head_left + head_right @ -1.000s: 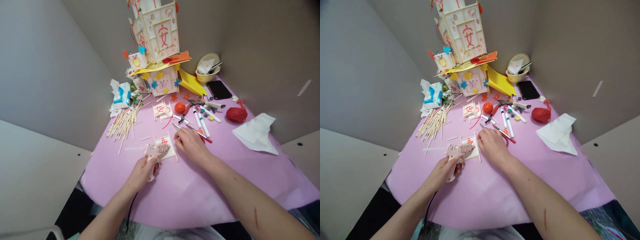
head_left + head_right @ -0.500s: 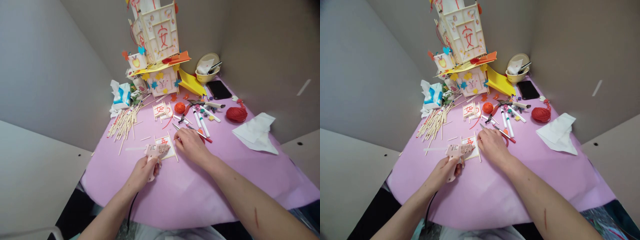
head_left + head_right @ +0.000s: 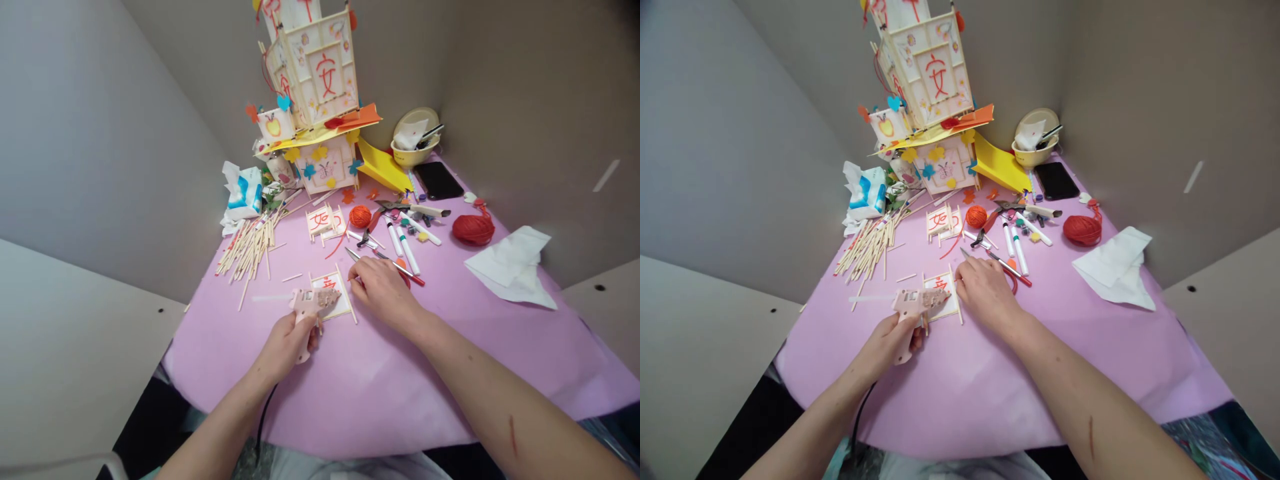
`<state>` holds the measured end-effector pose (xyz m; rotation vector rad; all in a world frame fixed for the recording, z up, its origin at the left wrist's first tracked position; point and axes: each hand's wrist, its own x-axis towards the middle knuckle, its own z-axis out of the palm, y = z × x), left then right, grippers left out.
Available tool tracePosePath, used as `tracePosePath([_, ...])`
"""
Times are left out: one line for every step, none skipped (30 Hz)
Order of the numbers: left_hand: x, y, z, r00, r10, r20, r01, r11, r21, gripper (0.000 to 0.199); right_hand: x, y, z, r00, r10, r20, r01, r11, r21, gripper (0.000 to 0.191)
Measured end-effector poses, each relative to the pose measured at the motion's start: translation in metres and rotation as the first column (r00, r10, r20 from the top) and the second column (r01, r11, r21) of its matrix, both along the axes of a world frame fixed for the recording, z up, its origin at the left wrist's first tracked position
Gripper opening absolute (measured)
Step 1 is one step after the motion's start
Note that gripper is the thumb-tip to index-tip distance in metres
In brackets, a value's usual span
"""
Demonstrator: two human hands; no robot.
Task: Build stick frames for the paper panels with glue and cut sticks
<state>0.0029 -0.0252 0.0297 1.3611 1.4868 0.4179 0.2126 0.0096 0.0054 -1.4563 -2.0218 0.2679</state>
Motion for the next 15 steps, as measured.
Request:
tracePosePath([-0.0002, 0.0, -0.0003, 1.0, -0.001, -0.002, 0.001, 1.0, 0.002, 0.034, 0.0001, 0.0001, 0.0001, 1.0, 0.0, 0.001, 0.0, 1.0, -0.002, 0.01])
tracePosePath([-0.0003, 0.0, -0.0006, 1.0, -0.004, -0.004, 0.004, 1.0, 0.003, 0.034, 0.0001, 0.0001, 0.0003, 1.0, 0.001, 0.001, -0.001, 1.0, -0.005, 0.01])
tracePosePath([-0.0005, 0.0, -0.0008, 1.0, -0.006, -0.007, 0.006, 1.0, 0.003, 0.034, 0.0003, 0.0002, 0.0007, 1.0, 0.002, 0.002, -0.002, 1.0, -0.006, 0.01])
tracePosePath([-0.0007, 0.0001, -0.001, 1.0, -0.007, -0.01, 0.007, 1.0, 0.004, 0.034, 0.0004, 0.0002, 0.0011, 1.0, 0.003, 0.003, -0.003, 1.0, -0.007, 0.01])
tracePosePath([-0.0009, 0.0001, -0.0011, 1.0, -0.011, -0.011, 0.011, 1.0, 0.004, 0.034, 0.0005, 0.0002, 0.0015, 1.0, 0.004, 0.004, -0.004, 1.0, -0.006, 0.01])
tracePosePath([-0.0011, 0.0002, -0.001, 1.0, -0.014, -0.011, 0.014, 1.0, 0.008, 0.034, 0.0006, 0.0002, 0.0017, 1.0, 0.005, 0.004, -0.005, 1.0, -0.005, 0.01])
tracePosePath([-0.0013, 0.0002, -0.001, 1.0, -0.017, -0.011, 0.017, 1.0, 0.012, 0.034, 0.0006, 0.0001, 0.0018, 1.0, 0.006, 0.005, -0.006, 1.0, -0.003, 0.01])
tracePosePath([-0.0014, 0.0001, -0.0008, 1.0, -0.018, -0.014, 0.019, 1.0, 0.016, 0.033, 0.0007, 0.0, 0.0017, 1.0, 0.006, 0.006, -0.006, 1.0, -0.002, 0.01])
tracePosePath([-0.0014, 0.0, -0.0007, 1.0, -0.022, -0.018, 0.022, 1.0, 0.02, 0.034, 0.0007, -0.0001, 0.0013, 1.0, 0.006, 0.007, -0.006, 1.0, 0.0, 0.01])
tracePosePath([-0.0014, -0.0002, -0.0004, 0.999, -0.026, -0.023, 0.026, 0.999, 0.023, 0.034, 0.0007, -0.0002, 0.0009, 1.0, 0.005, 0.007, -0.005, 1.0, 0.003, 0.01])
tracePosePath([-0.0012, -0.0004, 0.0, 0.999, -0.029, -0.027, 0.03, 0.999, 0.025, 0.034, 0.0007, -0.0003, 0.0004, 1.0, 0.004, 0.007, -0.004, 1.0, 0.007, 0.01])
tracePosePath([-0.0009, -0.0006, 0.0006, 0.999, -0.033, -0.03, 0.034, 0.999, 0.023, 0.034, 0.0008, -0.0004, 0.0, 1.0, 0.003, 0.006, -0.003, 1.0, 0.01, 0.01])
tracePosePath([-0.0004, -0.0007, 0.0015, 0.999, -0.036, -0.035, 0.036, 0.999, 0.018, 0.034, 0.0009, -0.0005, -0.0004, 1.0, 0.002, 0.004, -0.002, 1.0, 0.014, 0.01])
tracePosePath([0.0001, -0.0008, 0.0028, 0.998, -0.039, -0.043, 0.039, 0.999, 0.015, 0.034, 0.001, -0.0005, -0.0006, 1.0, 0.002, 0.003, -0.002, 1.0, 0.016, 0.01])
tracePosePath([0.0007, -0.0007, 0.0045, 0.997, -0.042, -0.059, 0.043, 0.999, 0.015, 0.034, 0.0011, -0.0007, -0.0007, 1.0, 0.002, 0.002, -0.002, 1.0, 0.017, 0.01])
